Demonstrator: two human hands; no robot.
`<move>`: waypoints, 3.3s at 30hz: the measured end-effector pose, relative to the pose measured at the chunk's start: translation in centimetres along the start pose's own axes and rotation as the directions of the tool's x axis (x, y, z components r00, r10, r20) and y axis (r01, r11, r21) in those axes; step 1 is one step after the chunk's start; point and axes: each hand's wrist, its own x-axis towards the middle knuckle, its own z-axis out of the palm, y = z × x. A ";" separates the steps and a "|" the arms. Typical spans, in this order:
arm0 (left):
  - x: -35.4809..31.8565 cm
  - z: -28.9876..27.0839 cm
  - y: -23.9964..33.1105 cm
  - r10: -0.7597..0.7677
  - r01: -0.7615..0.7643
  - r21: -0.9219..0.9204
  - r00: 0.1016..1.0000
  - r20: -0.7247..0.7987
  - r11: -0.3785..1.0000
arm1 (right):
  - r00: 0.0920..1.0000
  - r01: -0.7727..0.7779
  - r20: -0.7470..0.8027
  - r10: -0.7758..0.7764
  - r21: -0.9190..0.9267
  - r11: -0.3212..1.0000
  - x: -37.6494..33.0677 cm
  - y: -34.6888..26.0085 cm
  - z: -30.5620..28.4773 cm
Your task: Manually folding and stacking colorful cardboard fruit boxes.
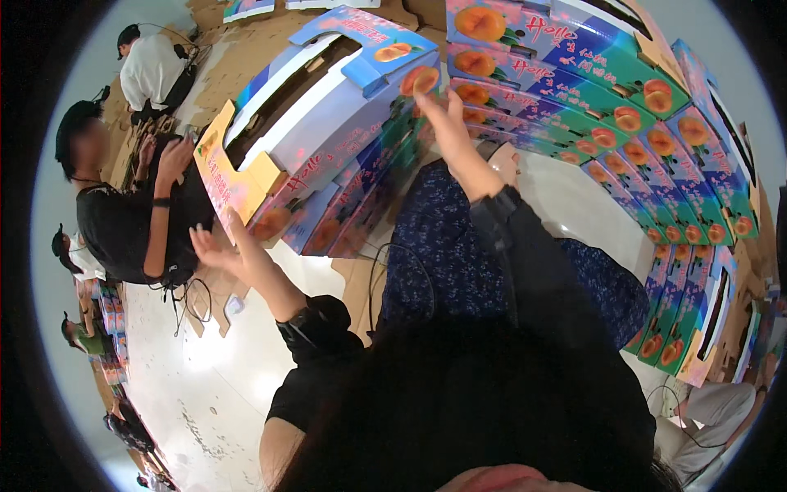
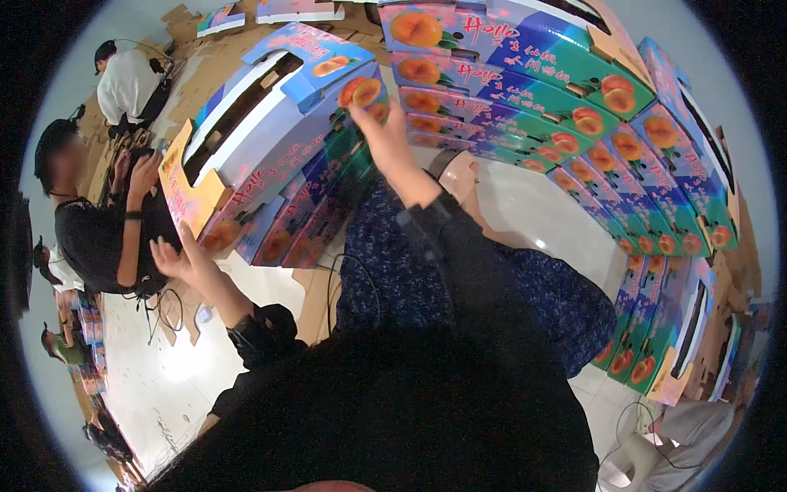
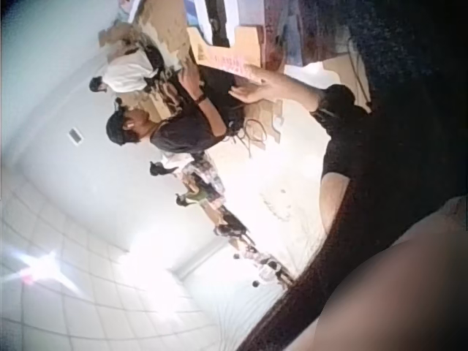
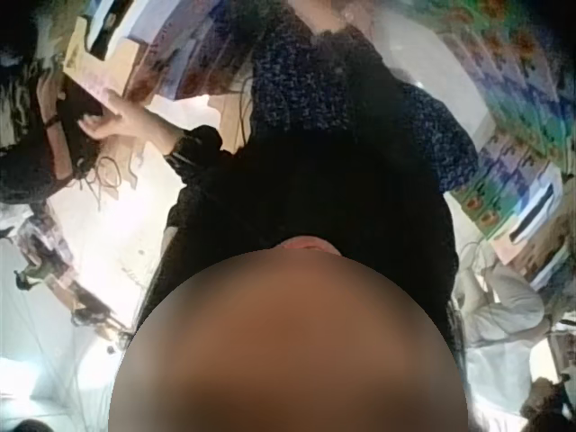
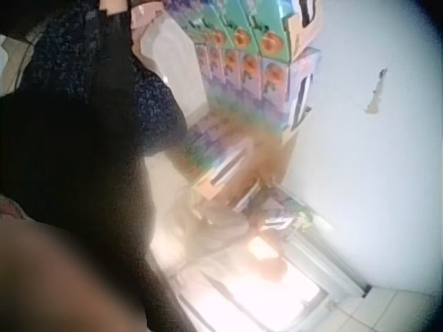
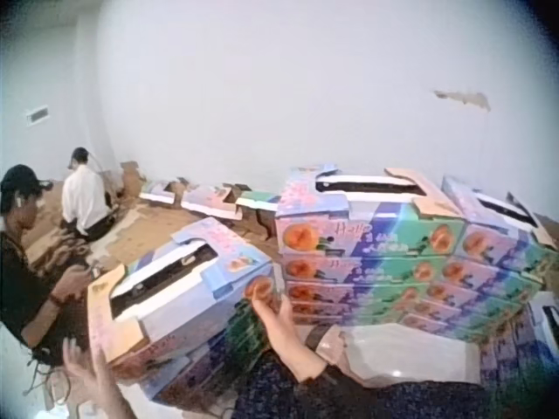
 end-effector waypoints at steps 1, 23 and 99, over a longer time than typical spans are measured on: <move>0.8 -0.5 -1.0 0.003 -0.003 0.006 1.000 -0.010 1.000 | 0.996 -0.080 -0.036 0.082 0.045 0.996 1.0 -0.8 1.0; 1.9 -5.2 -0.9 -0.341 0.720 -0.631 0.694 0.635 0.290 | 0.960 0.209 -0.263 -0.095 0.445 0.871 -3.8 -13.0 1.5; -21.6 11.4 13.3 0.355 0.845 0.116 -0.339 0.871 0.521 | 0.092 0.154 -0.961 -0.259 -0.244 0.958 -42.0 -37.9 -40.9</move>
